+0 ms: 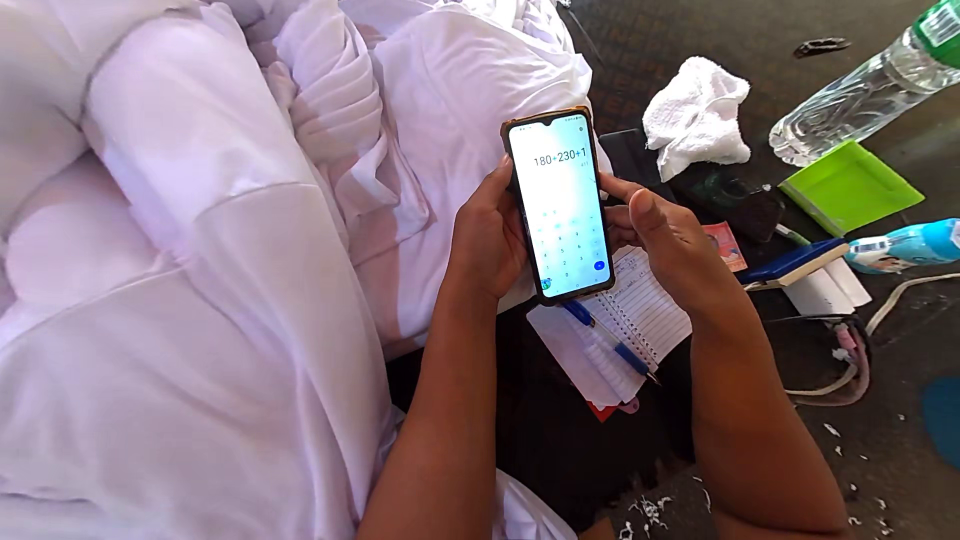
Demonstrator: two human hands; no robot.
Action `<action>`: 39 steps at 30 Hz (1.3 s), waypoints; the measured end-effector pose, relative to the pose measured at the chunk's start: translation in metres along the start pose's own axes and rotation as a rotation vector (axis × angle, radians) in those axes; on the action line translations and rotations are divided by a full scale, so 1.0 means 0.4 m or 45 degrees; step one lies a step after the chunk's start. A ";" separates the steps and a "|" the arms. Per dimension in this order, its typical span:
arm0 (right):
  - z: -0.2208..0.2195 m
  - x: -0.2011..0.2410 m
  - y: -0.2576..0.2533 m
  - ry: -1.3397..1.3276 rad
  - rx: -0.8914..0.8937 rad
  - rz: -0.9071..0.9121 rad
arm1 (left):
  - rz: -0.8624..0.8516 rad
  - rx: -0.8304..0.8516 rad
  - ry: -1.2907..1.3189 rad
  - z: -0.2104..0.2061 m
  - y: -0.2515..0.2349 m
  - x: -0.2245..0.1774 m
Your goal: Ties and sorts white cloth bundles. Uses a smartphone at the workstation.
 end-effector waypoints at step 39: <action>0.001 0.001 -0.001 0.101 -0.019 -0.013 | 0.017 0.007 0.036 -0.001 -0.002 0.002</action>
Point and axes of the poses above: each hand's wrist, its own y-axis away from the middle knuckle, its own z-axis out of the back of the hand, x = y × z, the point moved 4 cm from there along -y, towards the middle knuckle, and after that the axes turned 13 degrees about -x, right-handed, at the moved point
